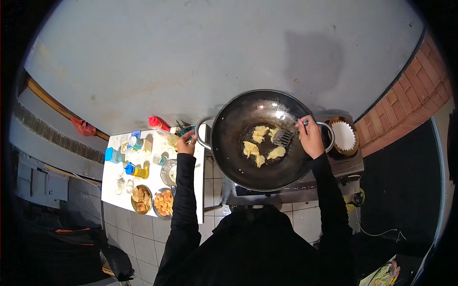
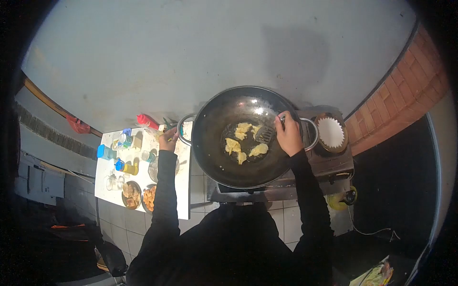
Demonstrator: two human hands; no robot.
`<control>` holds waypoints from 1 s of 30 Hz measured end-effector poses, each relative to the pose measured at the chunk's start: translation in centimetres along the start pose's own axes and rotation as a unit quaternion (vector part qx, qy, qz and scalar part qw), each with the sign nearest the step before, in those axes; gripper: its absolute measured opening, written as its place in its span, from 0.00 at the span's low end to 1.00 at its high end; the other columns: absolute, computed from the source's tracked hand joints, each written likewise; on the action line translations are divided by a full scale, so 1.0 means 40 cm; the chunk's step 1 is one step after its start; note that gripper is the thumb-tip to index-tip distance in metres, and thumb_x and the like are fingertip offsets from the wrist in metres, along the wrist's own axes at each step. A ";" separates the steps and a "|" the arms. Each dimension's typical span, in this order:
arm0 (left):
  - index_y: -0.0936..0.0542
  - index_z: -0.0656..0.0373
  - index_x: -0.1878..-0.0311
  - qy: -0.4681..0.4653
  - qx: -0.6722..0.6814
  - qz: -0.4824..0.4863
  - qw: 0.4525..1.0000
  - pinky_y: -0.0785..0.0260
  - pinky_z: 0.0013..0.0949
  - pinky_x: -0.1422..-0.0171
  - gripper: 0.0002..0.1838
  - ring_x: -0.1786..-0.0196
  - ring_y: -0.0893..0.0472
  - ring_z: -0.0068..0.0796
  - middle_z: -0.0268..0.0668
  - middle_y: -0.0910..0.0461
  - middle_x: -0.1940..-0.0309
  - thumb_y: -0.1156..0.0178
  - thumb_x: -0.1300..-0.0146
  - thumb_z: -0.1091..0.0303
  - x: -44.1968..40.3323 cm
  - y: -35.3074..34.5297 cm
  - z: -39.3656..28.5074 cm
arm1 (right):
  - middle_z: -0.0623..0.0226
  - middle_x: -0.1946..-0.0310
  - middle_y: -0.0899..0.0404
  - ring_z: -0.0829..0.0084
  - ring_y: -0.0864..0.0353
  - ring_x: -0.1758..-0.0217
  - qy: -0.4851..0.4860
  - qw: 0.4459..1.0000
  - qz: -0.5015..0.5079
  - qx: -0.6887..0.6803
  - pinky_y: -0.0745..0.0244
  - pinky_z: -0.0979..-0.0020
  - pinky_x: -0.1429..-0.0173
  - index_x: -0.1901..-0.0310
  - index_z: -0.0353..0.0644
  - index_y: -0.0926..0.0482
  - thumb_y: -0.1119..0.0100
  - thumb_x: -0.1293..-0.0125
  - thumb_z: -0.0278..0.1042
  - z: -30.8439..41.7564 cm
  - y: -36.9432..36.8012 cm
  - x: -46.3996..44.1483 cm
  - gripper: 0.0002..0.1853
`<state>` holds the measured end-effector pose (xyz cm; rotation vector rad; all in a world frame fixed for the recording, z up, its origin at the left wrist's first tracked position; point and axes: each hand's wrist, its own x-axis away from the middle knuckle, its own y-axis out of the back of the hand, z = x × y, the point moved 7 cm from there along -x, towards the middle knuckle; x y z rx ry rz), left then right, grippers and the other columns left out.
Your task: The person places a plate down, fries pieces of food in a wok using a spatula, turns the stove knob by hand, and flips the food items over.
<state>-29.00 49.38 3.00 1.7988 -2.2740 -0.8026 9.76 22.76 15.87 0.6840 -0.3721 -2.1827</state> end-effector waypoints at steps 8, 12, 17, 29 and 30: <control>0.20 0.63 0.50 0.008 0.031 0.003 0.999 0.28 0.34 0.48 0.18 0.56 0.18 0.34 0.42 0.17 0.59 0.32 0.45 0.70 -0.004 0.000 0.010 | 0.61 0.75 0.20 0.71 0.24 0.78 0.031 0.999 -0.002 -0.020 0.33 0.71 0.71 0.64 0.36 0.30 0.48 0.32 0.28 0.061 0.076 0.010 0.05; 0.21 0.63 0.49 0.005 0.055 0.011 0.998 0.29 0.32 0.48 0.19 0.56 0.19 0.30 0.39 0.17 0.58 0.33 0.44 0.71 -0.002 -0.002 -0.003 | 0.61 0.76 0.21 0.71 0.23 0.78 0.007 0.999 0.032 0.028 0.33 0.71 0.71 0.64 0.36 0.29 0.47 0.33 0.28 0.087 0.086 0.044 0.05; 0.21 0.63 0.49 0.011 0.054 0.021 0.998 0.29 0.32 0.47 0.18 0.55 0.19 0.29 0.39 0.18 0.58 0.34 0.43 0.72 -0.001 -0.005 -0.008 | 0.60 0.77 0.21 0.73 0.22 0.78 -0.021 0.998 0.056 0.016 0.34 0.72 0.73 0.65 0.35 0.29 0.47 0.33 0.29 0.070 0.058 0.092 0.06; 0.21 0.65 0.48 -0.004 0.061 0.029 0.998 0.29 0.33 0.44 0.17 0.53 0.19 0.30 0.40 0.18 0.56 0.36 0.41 0.73 0.001 -0.007 -0.010 | 0.60 0.76 0.21 0.69 0.22 0.78 -0.032 0.998 0.055 0.018 0.34 0.70 0.72 0.64 0.36 0.30 0.47 0.33 0.27 0.051 0.036 0.112 0.04; 0.21 0.65 0.48 -0.009 0.060 0.028 0.998 0.29 0.33 0.45 0.17 0.53 0.19 0.30 0.40 0.18 0.56 0.36 0.41 0.73 0.000 -0.007 -0.012 | 0.60 0.76 0.21 0.69 0.22 0.78 -0.034 0.998 0.056 0.011 0.34 0.70 0.72 0.63 0.36 0.30 0.48 0.33 0.27 0.050 0.035 0.112 0.05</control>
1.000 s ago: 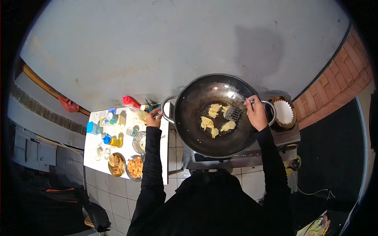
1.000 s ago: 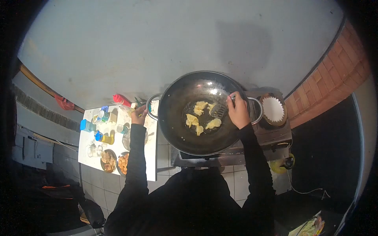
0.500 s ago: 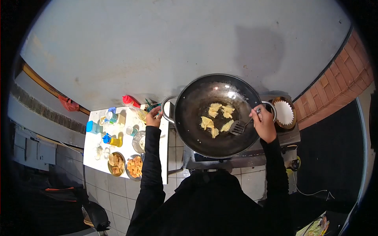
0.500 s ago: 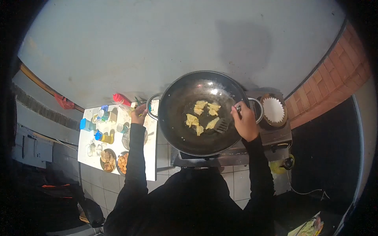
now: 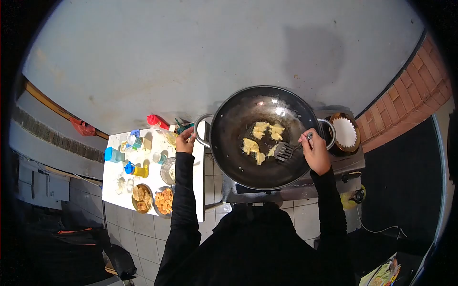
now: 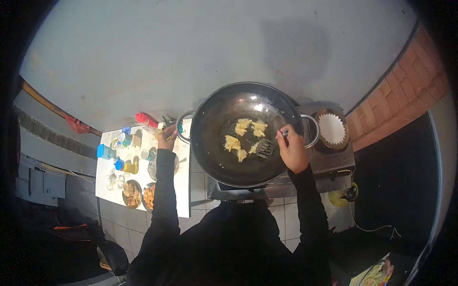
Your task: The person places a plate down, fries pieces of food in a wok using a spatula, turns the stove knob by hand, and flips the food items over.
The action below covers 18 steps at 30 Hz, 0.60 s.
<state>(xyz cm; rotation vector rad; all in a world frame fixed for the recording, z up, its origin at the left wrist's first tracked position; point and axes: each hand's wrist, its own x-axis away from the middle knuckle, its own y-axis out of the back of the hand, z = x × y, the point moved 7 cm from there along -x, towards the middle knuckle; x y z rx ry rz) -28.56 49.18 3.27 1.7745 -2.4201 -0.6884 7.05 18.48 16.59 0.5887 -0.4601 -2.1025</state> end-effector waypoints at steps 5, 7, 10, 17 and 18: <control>0.22 0.64 0.48 0.007 -0.001 -0.002 1.000 0.29 0.33 0.46 0.17 0.53 0.19 0.31 0.40 0.18 0.56 0.35 0.41 0.72 0.001 0.000 -0.003 | 0.60 0.75 0.22 0.69 0.24 0.78 0.014 1.000 0.010 -0.002 0.34 0.71 0.71 0.63 0.36 0.30 0.49 0.32 0.27 0.051 0.035 -0.004 0.04; 0.22 0.65 0.48 0.009 0.002 -0.001 1.000 0.28 0.33 0.47 0.18 0.53 0.19 0.32 0.40 0.18 0.56 0.35 0.41 0.72 0.003 0.000 -0.004 | 0.60 0.75 0.22 0.70 0.24 0.77 0.003 1.000 0.019 0.012 0.34 0.72 0.71 0.63 0.36 0.30 0.50 0.32 0.27 0.047 0.049 -0.005 0.04; 0.22 0.64 0.48 0.014 0.006 -0.001 1.000 0.28 0.34 0.47 0.18 0.53 0.19 0.33 0.40 0.18 0.56 0.35 0.41 0.72 0.003 -0.001 -0.004 | 0.62 0.74 0.24 0.74 0.27 0.76 0.035 0.998 -0.028 0.036 0.33 0.73 0.69 0.62 0.37 0.29 0.51 0.32 0.26 0.036 0.088 -0.012 0.03; 0.22 0.65 0.48 0.016 0.000 0.010 1.000 0.29 0.34 0.46 0.18 0.53 0.19 0.32 0.39 0.18 0.56 0.35 0.41 0.70 0.000 0.001 -0.002 | 0.63 0.72 0.22 0.75 0.27 0.75 0.031 0.999 -0.031 0.022 0.33 0.73 0.69 0.62 0.36 0.29 0.51 0.32 0.27 0.030 0.104 -0.014 0.04; 0.22 0.65 0.48 -0.003 -0.009 0.011 1.000 0.29 0.33 0.46 0.18 0.53 0.20 0.30 0.39 0.18 0.56 0.36 0.40 0.69 0.001 0.002 -0.014 | 0.63 0.72 0.22 0.75 0.26 0.75 0.033 0.999 -0.034 0.017 0.33 0.73 0.69 0.61 0.36 0.29 0.51 0.32 0.27 0.020 0.101 -0.017 0.04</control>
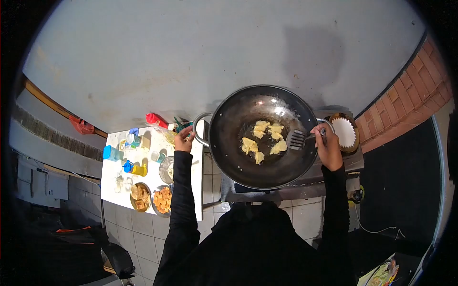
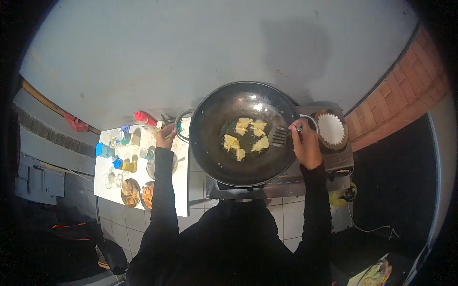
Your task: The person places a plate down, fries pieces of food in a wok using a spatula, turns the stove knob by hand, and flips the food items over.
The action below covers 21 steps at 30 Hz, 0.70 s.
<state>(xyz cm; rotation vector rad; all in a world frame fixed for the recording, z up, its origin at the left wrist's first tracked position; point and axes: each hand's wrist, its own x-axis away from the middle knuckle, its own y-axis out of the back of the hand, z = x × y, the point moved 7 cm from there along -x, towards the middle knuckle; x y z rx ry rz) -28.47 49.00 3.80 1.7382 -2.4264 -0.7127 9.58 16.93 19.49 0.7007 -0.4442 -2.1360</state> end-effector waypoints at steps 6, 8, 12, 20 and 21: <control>0.22 0.67 0.49 -0.010 0.014 -0.085 0.996 0.30 0.26 0.51 0.17 0.58 0.20 0.23 0.40 0.18 0.62 0.45 0.31 0.63 0.012 0.030 -0.067 | 0.63 0.70 0.22 0.77 0.26 0.75 0.015 1.000 0.007 -0.006 0.32 0.73 0.69 0.59 0.37 0.27 0.50 0.31 0.27 -0.040 -0.024 0.001 0.04; 0.22 0.67 0.49 -0.031 0.028 -0.129 0.991 0.30 0.25 0.52 0.16 0.59 0.21 0.22 0.39 0.18 0.63 0.45 0.31 0.63 0.013 0.045 -0.075 | 0.63 0.71 0.23 0.77 0.26 0.76 0.027 0.999 0.004 -0.018 0.32 0.73 0.69 0.58 0.38 0.27 0.50 0.31 0.27 -0.049 -0.035 0.004 0.04; 0.22 0.67 0.50 -0.013 0.065 -0.150 0.986 0.30 0.25 0.52 0.16 0.58 0.21 0.22 0.38 0.18 0.63 0.45 0.31 0.63 0.011 0.058 -0.068 | 0.64 0.72 0.24 0.78 0.27 0.76 0.003 0.998 0.030 -0.050 0.33 0.74 0.70 0.59 0.38 0.27 0.51 0.31 0.28 -0.069 -0.058 0.010 0.05; 0.24 0.69 0.48 0.009 0.056 -0.130 0.990 0.31 0.30 0.45 0.17 0.51 0.20 0.28 0.43 0.20 0.56 0.43 0.32 0.65 0.023 0.063 -0.067 | 0.69 0.69 0.23 0.82 0.30 0.76 -0.034 0.992 0.052 -0.110 0.35 0.79 0.69 0.59 0.37 0.27 0.53 0.29 0.28 -0.069 -0.061 0.023 0.06; 0.24 0.69 0.48 0.010 0.056 -0.130 0.990 0.31 0.30 0.45 0.17 0.51 0.20 0.28 0.43 0.20 0.56 0.43 0.32 0.65 0.024 0.065 -0.069 | 0.69 0.68 0.23 0.83 0.30 0.75 -0.037 0.991 0.049 -0.122 0.35 0.79 0.68 0.59 0.36 0.27 0.54 0.29 0.28 -0.064 -0.058 0.026 0.06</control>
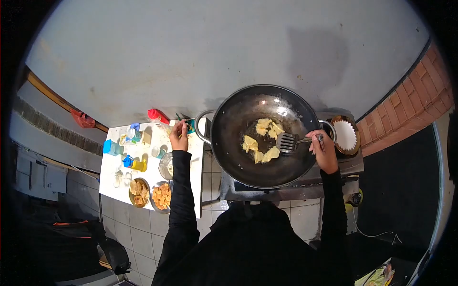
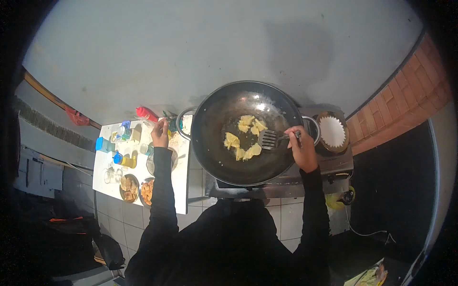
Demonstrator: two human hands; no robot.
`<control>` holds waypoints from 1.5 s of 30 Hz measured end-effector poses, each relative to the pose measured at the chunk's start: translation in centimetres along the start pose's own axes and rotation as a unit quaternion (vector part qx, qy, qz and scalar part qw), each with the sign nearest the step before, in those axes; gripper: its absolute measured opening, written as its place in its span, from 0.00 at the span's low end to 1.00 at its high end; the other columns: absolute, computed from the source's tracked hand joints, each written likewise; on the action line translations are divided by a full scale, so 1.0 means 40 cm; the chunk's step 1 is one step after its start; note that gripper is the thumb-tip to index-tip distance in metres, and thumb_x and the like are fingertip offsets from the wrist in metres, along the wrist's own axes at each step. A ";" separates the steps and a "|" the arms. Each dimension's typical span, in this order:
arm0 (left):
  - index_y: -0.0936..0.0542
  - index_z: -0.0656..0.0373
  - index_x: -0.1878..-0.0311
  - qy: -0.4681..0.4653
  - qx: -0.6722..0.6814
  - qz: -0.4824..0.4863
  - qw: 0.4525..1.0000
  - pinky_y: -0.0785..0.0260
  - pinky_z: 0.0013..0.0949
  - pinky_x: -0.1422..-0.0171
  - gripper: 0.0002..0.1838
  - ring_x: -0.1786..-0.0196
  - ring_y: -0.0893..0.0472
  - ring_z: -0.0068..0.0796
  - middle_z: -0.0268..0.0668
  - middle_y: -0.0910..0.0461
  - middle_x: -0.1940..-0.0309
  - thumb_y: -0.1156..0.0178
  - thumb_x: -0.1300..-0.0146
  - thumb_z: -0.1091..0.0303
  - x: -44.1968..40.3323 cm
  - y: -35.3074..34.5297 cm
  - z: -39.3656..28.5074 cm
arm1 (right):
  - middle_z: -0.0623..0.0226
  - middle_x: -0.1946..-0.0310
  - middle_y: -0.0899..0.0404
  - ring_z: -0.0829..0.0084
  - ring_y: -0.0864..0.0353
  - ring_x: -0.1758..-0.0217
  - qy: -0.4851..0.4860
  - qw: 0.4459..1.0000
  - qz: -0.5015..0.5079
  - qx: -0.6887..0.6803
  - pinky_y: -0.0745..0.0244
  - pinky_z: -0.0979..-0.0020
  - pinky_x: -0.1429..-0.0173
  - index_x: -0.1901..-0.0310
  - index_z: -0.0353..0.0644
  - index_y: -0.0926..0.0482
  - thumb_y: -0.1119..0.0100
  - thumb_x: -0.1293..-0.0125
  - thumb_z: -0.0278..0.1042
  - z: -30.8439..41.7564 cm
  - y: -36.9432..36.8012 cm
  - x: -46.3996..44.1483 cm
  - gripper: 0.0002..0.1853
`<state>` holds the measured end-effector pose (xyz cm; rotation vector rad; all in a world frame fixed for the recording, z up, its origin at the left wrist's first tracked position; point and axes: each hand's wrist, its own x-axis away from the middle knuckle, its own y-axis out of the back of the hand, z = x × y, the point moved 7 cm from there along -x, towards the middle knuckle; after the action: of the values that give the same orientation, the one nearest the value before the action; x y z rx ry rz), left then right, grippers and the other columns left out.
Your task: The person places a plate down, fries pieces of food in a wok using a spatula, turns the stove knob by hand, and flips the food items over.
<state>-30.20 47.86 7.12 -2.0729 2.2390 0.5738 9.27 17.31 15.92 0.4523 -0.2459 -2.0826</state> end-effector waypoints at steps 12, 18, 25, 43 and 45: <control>0.22 0.66 0.50 -0.030 0.031 -0.014 0.999 0.29 0.26 0.53 0.15 0.59 0.20 0.23 0.38 0.18 0.61 0.40 0.35 0.65 -0.004 -0.006 0.013 | 0.66 0.62 0.22 0.85 0.30 0.73 0.006 0.999 0.015 -0.033 0.34 0.80 0.68 0.58 0.37 0.28 0.54 0.30 0.25 0.074 0.004 0.021 0.05; 0.24 0.68 0.49 0.004 0.025 0.017 1.000 0.31 0.30 0.44 0.14 0.51 0.22 0.26 0.41 0.20 0.55 0.42 0.34 0.70 -0.001 -0.024 0.017 | 0.64 0.55 0.21 0.82 0.28 0.72 0.039 0.997 0.056 -0.034 0.31 0.79 0.66 0.57 0.37 0.29 0.54 0.31 0.23 0.045 -0.050 -0.007 0.04; 0.24 0.69 0.48 -0.001 0.023 0.034 0.999 0.31 0.30 0.44 0.15 0.51 0.22 0.27 0.42 0.20 0.53 0.43 0.34 0.71 0.005 -0.026 0.008 | 0.63 0.51 0.22 0.82 0.28 0.68 0.059 0.984 0.146 -0.082 0.30 0.79 0.63 0.56 0.35 0.28 0.56 0.31 0.21 0.015 -0.094 -0.050 0.06; 0.25 0.69 0.47 0.009 0.033 0.032 0.999 0.31 0.29 0.44 0.16 0.51 0.22 0.25 0.41 0.20 0.54 0.42 0.35 0.71 0.007 -0.013 0.013 | 0.64 0.57 0.20 0.83 0.29 0.72 0.011 0.972 0.197 -0.127 0.34 0.81 0.69 0.57 0.37 0.27 0.55 0.29 0.26 0.033 -0.081 -0.067 0.06; 0.25 0.69 0.46 0.010 0.043 0.036 0.998 0.31 0.29 0.44 0.16 0.51 0.22 0.25 0.41 0.20 0.54 0.42 0.35 0.71 0.005 -0.016 0.018 | 0.64 0.56 0.20 0.83 0.29 0.72 0.013 0.973 0.192 -0.127 0.34 0.81 0.69 0.57 0.38 0.27 0.55 0.29 0.27 0.045 -0.071 -0.064 0.06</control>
<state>-29.76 47.84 6.24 -1.9741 2.3131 0.4546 7.54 20.95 17.12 0.2525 -0.0422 -1.6968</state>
